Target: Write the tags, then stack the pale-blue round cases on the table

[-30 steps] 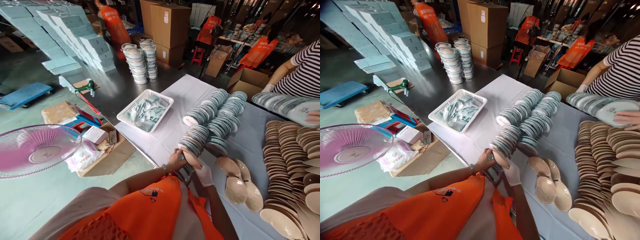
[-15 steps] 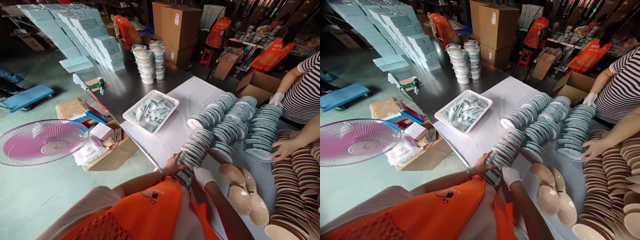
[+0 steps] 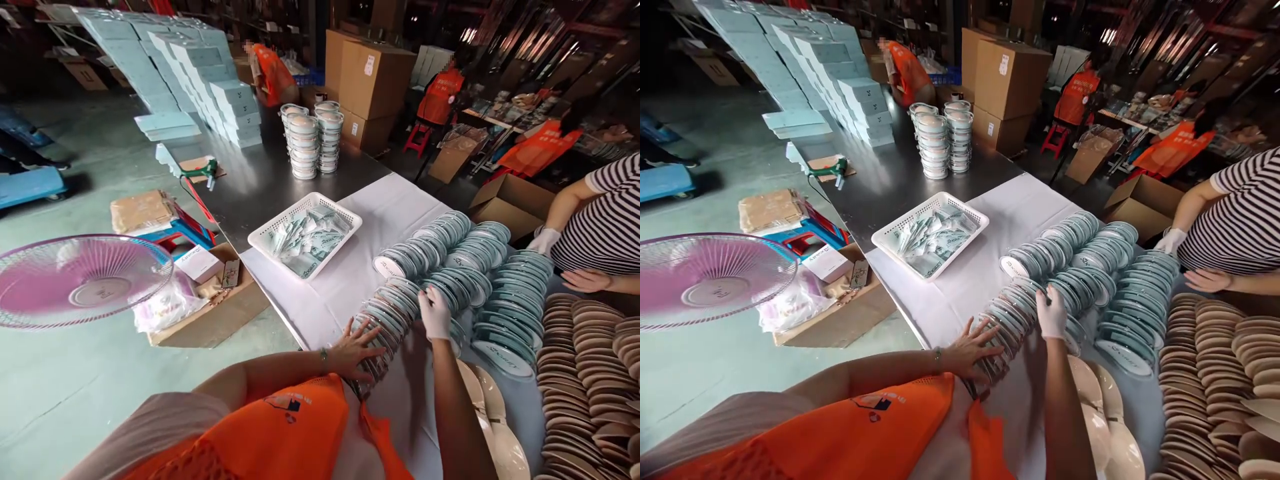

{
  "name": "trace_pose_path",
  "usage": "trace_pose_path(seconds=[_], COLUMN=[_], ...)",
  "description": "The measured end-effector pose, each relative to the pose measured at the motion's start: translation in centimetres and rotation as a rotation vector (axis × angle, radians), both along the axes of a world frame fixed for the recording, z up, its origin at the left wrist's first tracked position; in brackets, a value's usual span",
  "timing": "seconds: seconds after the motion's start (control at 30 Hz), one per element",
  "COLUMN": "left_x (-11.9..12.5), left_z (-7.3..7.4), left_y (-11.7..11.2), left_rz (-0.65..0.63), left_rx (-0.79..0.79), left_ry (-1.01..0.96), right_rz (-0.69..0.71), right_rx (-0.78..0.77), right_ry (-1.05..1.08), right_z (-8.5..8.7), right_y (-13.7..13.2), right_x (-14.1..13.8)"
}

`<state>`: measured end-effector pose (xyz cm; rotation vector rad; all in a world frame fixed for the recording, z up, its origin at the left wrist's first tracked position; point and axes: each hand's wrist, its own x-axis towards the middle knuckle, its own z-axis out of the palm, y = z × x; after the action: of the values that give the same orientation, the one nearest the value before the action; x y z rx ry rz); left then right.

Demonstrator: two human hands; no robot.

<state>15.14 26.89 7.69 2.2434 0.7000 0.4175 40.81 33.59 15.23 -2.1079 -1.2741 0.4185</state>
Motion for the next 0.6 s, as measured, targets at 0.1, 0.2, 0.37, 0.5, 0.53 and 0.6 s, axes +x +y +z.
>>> trace_pose_path(seconds=[0.1,0.2,0.37,0.5,0.53,0.6], left_x=[1.2,1.7,0.5,3.8,5.5,9.1], left_z=[-0.8,-1.8,-1.6,1.1,1.8,2.7], left_y=[0.3,-0.4,0.6,9.5,12.2,16.9], left_rz=[0.071,0.139,0.180,0.267,0.266,0.229], left_rx=[-0.081,-0.150,-0.211,-0.192,-0.198,-0.257], left_ry=[0.028,0.026,0.006,-0.071,-0.091,-0.088], right_rz=[0.018,-0.010,-0.082,-0.038,-0.030,-0.032], right_rx=[-0.122,-0.233,-0.269,-0.257,-0.220,-0.121], right_ry=[-0.218,-0.355,-0.441,-0.357,-0.277,-0.125], right_z=[-0.7,-2.6,-5.3,-6.6,-7.0,-7.7], right_y=[3.9,5.0,2.8,1.5,1.4,1.3], right_x=[-1.9,-4.4,-6.1,-5.4,-5.0,-3.8])
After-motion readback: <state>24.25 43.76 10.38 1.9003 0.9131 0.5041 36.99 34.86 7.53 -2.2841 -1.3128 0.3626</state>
